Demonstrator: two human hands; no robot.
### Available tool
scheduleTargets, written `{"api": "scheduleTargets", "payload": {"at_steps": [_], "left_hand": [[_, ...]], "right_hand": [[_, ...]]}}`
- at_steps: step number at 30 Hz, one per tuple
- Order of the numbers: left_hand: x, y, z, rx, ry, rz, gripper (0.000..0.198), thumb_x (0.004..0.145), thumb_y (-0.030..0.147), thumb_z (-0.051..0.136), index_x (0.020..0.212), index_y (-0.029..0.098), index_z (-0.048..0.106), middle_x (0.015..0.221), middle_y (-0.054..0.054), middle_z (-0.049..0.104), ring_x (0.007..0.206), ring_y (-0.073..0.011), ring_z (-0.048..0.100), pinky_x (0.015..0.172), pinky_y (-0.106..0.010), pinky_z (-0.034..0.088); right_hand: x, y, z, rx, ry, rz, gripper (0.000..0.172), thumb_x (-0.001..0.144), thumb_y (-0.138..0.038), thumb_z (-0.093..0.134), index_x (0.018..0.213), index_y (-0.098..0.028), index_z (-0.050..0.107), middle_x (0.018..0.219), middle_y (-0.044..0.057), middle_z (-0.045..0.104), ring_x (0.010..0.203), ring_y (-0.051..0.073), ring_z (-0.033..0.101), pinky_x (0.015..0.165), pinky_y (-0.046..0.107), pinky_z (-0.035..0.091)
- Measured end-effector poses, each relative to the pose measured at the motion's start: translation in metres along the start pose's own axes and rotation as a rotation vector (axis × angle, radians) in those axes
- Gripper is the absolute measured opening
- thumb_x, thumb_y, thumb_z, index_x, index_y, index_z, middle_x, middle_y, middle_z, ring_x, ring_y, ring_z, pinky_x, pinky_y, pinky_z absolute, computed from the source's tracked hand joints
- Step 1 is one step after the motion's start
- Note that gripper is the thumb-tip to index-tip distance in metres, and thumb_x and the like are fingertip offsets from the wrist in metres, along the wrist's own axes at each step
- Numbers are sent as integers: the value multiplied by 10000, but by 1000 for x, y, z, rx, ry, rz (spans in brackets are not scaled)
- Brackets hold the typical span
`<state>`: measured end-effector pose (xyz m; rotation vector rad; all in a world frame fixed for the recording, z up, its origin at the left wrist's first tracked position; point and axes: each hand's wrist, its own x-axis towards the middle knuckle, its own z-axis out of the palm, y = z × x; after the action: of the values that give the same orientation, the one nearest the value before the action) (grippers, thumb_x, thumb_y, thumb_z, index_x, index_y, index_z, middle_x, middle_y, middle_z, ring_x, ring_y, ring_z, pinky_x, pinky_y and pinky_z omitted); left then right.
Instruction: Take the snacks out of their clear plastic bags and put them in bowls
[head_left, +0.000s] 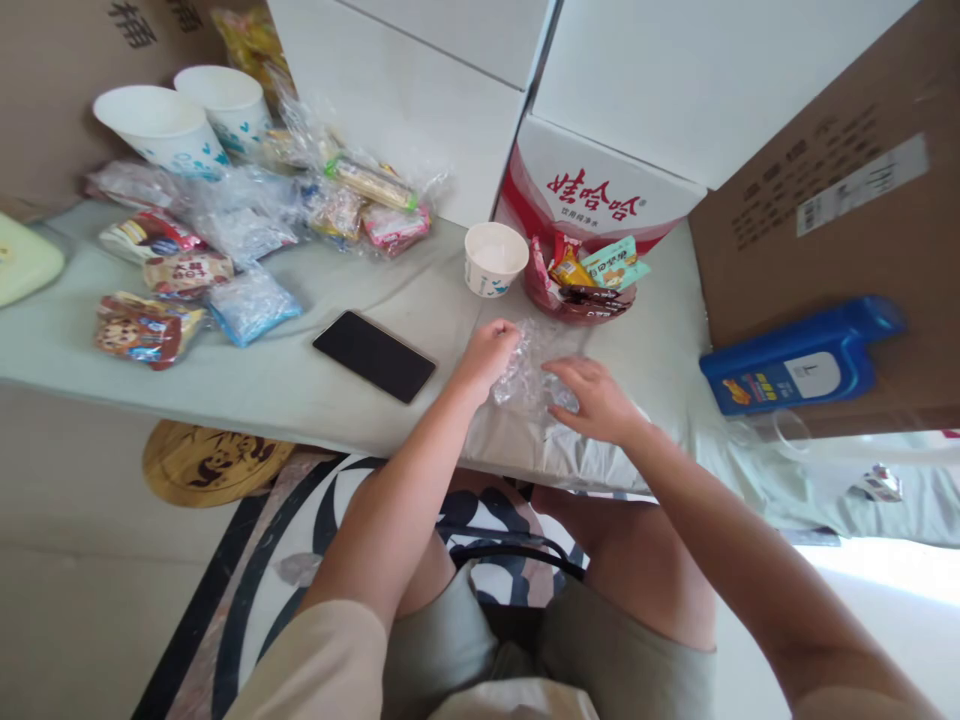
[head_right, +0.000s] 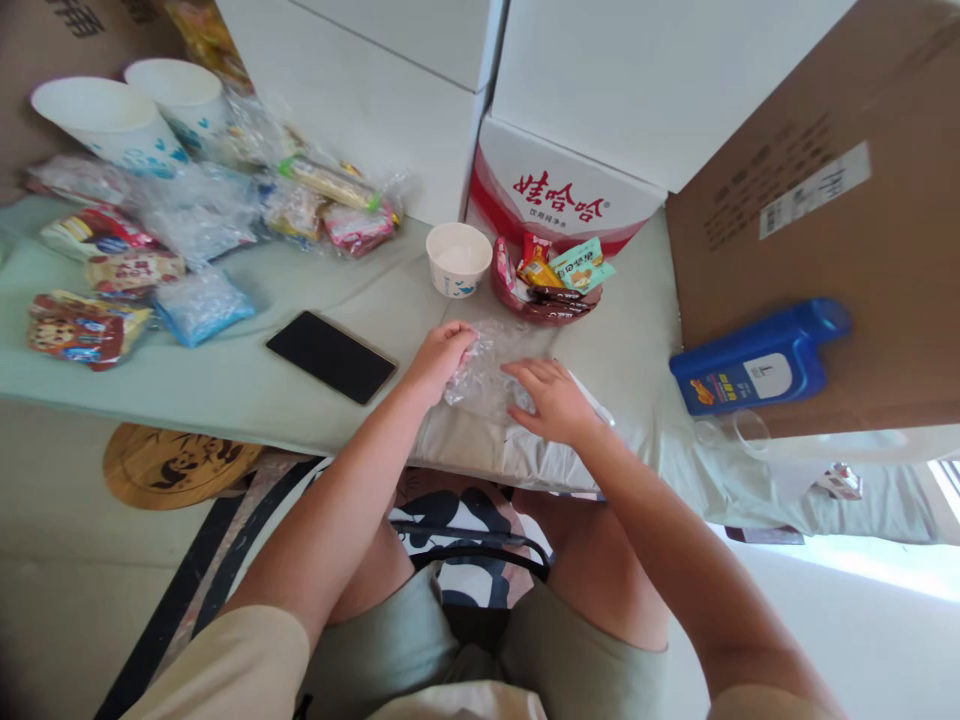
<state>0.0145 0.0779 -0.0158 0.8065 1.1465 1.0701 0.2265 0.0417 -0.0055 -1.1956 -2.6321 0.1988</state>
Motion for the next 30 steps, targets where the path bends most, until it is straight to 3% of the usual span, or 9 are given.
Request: {"api": "scheduleTargets", "payload": {"at_steps": [4,8,13,15,19,22,25,27,30], "left_hand": [[8,-11,-5,167,66,142,120,816,212,561,699,188,572,549,53,432,490,-91,383,493,-221,276],[16,-18,-9,451,122,206,125,843,244,568,904,180,656,684,12,559,623,-138,529,639,-268,422],[-2,-12,-7,859,286,522,414,801,287,676,1199,182,638,1250,-135,631,1210,-289,581,1050,-435,439],[-18,-12,-6,977,97,653,378,807,365,694,1142,190,673,1310,-132,627,1278,-304,555,1115,-465,403],[-40,-17,-11,1129,-250,581,321,736,391,767,986,196,717,1266,-117,692,1234,-314,602,1132,-493,409],[-37,-17,-20,1013,-245,515,102,802,296,657,838,206,689,1132,-96,750,1198,-281,636,1102,-467,445],[-27,-12,-28,731,-155,474,144,827,349,622,832,207,647,1011,-76,771,1104,-253,688,1032,-426,498],[-21,-10,-29,536,-115,445,208,816,409,644,849,206,614,927,-63,768,980,-232,722,933,-385,544],[-16,-9,-25,374,-89,362,261,797,441,665,867,215,554,783,-15,728,715,-171,713,671,-287,555]], "right_hand": [[-57,-8,21,-156,74,139,310,919,-261,565,1200,-199,681,961,103,722,974,283,664,1032,536,460],[-92,-21,24,-200,239,228,285,931,-272,588,1191,-234,698,1181,125,684,1143,292,627,1043,507,442],[-99,-23,34,-88,227,293,119,918,-301,601,933,-238,701,1264,99,686,1311,320,555,1104,535,379],[-94,-20,37,-21,201,301,115,920,-301,590,914,-240,687,1249,89,703,1307,322,564,1107,544,373],[-86,-14,39,129,157,344,307,919,-316,565,1209,-229,615,1236,107,718,1259,314,611,1129,563,360],[-85,-11,39,242,190,403,687,885,-383,604,1497,-199,353,1218,118,724,1230,307,636,1142,567,366],[-88,-7,40,321,188,411,881,822,-445,680,1550,-201,249,1218,116,724,1248,322,629,1157,589,357],[-90,-4,38,374,187,433,863,793,-444,713,1521,-202,319,1222,127,719,1227,326,642,1125,576,410],[-93,0,34,448,252,463,501,837,-389,674,1298,-225,572,1215,125,719,1160,299,680,1029,505,513]]}}
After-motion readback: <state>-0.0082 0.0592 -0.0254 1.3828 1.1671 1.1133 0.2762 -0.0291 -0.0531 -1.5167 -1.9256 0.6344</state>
